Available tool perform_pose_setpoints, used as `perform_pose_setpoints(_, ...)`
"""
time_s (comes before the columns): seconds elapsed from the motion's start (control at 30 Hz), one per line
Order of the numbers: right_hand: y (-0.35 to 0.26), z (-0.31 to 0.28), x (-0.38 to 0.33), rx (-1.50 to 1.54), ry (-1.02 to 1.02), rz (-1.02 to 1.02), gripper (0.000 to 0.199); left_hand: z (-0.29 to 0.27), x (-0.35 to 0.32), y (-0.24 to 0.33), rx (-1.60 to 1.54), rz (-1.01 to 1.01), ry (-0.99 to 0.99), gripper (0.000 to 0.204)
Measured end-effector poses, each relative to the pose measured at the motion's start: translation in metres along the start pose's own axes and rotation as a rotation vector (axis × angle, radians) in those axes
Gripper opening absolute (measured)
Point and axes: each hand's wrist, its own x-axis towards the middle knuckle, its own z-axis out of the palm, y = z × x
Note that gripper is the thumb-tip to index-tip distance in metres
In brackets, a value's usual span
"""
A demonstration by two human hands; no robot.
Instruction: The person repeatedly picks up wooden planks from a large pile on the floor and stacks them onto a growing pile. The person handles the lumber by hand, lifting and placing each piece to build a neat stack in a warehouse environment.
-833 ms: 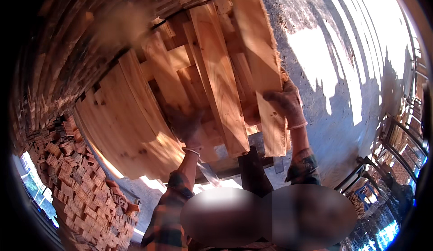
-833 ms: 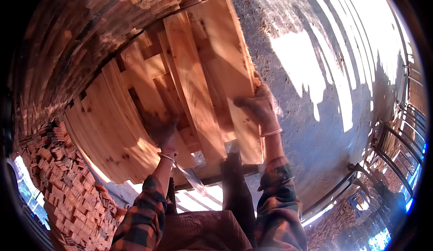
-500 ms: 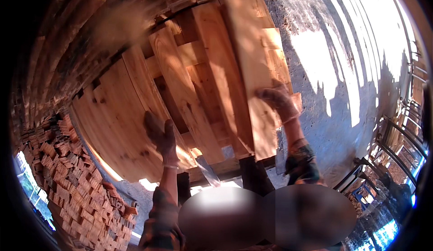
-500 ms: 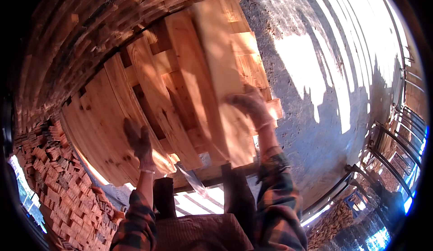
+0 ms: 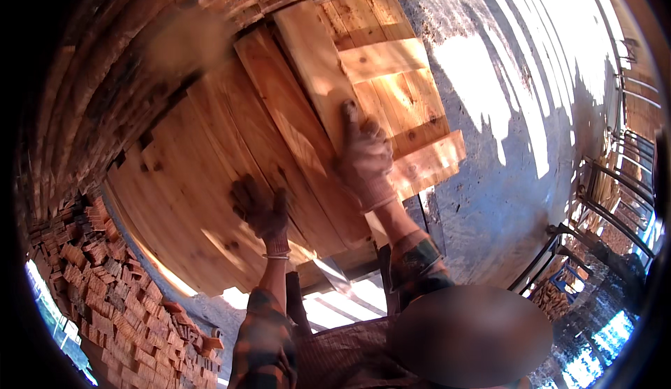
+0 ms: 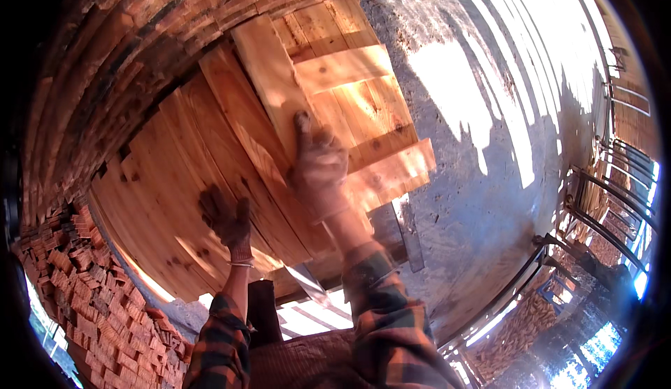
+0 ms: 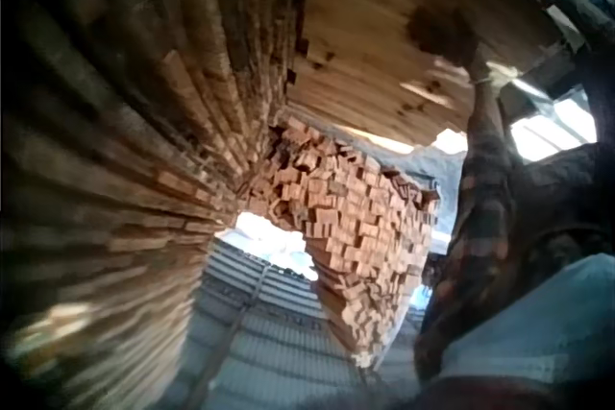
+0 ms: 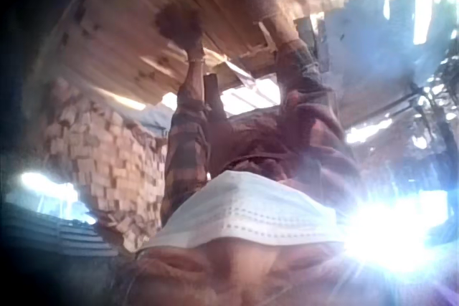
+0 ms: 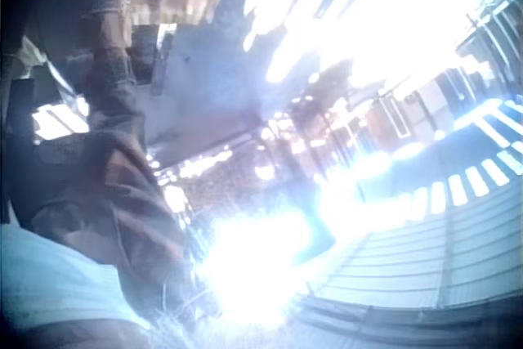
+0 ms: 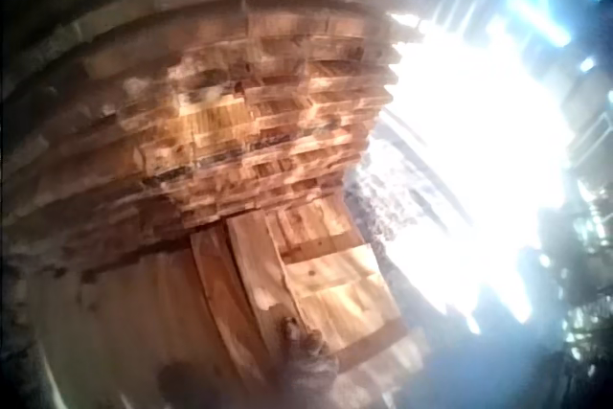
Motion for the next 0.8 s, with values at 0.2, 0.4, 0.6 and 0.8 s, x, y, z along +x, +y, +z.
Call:
perform_pose_setpoints(0.2,0.085,-0.030,0.036,-0.047,-0.124,0.117,0.116,-0.023,0.025,0.003,0.072,-0.056,0.022,0.074)
perform_pose_setpoints(0.4,0.085,-0.012,0.041,0.235,-0.183,0.130,0.112,-0.003,0.025,0.007,0.370,0.051,0.086,0.075)
perform_pose_setpoints(0.6,0.124,-0.017,0.053,0.227,-0.060,0.058,0.112,-0.002,0.026,0.003,0.342,0.027,0.075,0.074)
perform_pose_setpoints(0.8,0.158,0.018,0.068,0.146,0.040,-0.043,0.080,-0.002,0.028,0.016,0.337,0.026,0.056,0.073)
